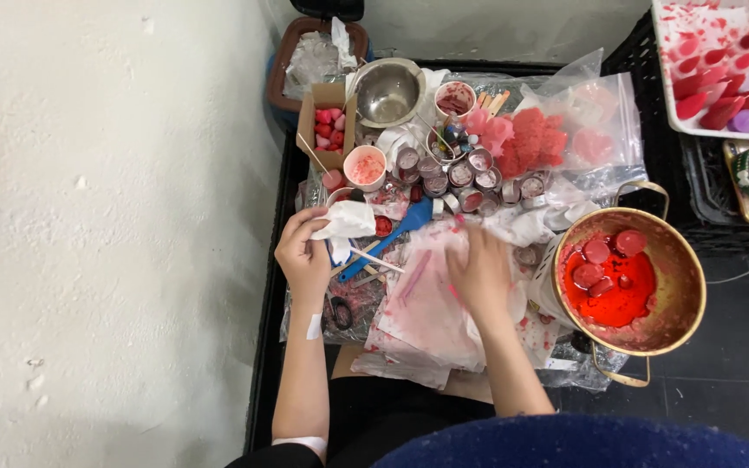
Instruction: Cleaning and wiping the inside of small candle jars or molds at a workstation.
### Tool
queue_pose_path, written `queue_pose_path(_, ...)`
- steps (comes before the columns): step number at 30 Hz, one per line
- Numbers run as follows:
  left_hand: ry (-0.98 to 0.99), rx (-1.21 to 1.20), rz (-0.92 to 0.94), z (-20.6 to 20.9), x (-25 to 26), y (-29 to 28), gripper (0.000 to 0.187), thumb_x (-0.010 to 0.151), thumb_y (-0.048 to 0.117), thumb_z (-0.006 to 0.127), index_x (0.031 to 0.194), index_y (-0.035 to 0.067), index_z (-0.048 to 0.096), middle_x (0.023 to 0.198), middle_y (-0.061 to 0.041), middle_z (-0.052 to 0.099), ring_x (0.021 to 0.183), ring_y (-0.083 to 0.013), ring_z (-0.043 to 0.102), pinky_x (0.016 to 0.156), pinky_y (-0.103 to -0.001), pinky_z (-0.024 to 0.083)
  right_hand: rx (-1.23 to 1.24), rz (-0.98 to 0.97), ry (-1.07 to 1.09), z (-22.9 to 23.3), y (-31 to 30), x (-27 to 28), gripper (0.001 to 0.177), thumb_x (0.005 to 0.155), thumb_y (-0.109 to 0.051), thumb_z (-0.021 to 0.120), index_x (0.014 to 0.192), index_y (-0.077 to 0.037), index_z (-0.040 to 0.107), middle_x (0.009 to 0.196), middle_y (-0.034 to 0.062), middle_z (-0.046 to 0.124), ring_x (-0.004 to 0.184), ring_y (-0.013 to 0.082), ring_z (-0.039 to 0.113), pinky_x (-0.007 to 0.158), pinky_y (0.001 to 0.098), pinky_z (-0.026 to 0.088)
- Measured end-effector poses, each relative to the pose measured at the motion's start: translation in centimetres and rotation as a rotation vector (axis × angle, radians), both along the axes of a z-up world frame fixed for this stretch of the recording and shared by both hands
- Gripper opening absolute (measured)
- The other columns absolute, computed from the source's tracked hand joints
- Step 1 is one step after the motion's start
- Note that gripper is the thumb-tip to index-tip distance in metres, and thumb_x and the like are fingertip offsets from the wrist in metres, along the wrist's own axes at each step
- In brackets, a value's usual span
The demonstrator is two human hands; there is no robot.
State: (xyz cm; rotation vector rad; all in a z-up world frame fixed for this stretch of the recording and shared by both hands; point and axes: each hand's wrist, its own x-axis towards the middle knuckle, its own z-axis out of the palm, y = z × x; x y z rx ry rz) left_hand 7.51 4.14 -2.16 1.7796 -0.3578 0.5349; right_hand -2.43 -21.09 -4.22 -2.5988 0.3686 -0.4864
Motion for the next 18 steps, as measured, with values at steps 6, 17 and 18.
queue_pose_path(6, 0.202, -0.152, 0.033, -0.5, -0.5, 0.0, 0.032, 0.083, -0.017, 0.045, 0.098, -0.008, 0.072, 0.109, -0.008, 0.073, 0.084, -0.0091, 0.066, 0.070, -0.021, 0.050, -0.051, -0.003, 0.411, -0.1, -0.2, -2.9, 0.076, 0.061, -0.028, 0.092, 0.129, -0.020, 0.060, 0.128, 0.0120, 0.056, 0.124, 0.0371, 0.051, 0.096, 0.0524, 0.046)
queue_pose_path(17, 0.164, -0.168, 0.039, -0.8, -0.8, 1.3, 0.025, 0.087, -0.016, 0.049, 0.096, -0.006, 0.070, 0.108, -0.008, 0.072, 0.086, -0.0093, 0.067, 0.071, -0.021, 0.052, 0.219, 0.111, 0.158, 4.4, -1.6, -1.9, 0.050, 0.080, 0.008, 0.063, 0.125, -0.012, 0.064, 0.111, 0.0158, 0.066, 0.102, 0.0364, 0.068, 0.083, 0.0440, 0.054)
queue_pose_path(18, 0.196, -0.170, 0.048, -0.9, -0.9, 1.3, 0.028, 0.085, -0.016, 0.047, 0.096, -0.006, 0.070, 0.107, -0.008, 0.072, 0.083, -0.0092, 0.066, 0.068, -0.020, 0.051, 0.272, 0.179, 0.044, 5.9, -1.4, -1.7, 0.049, 0.079, 0.007, 0.064, 0.125, -0.010, 0.064, 0.112, 0.0158, 0.068, 0.100, 0.0357, 0.069, 0.084, 0.0425, 0.055)
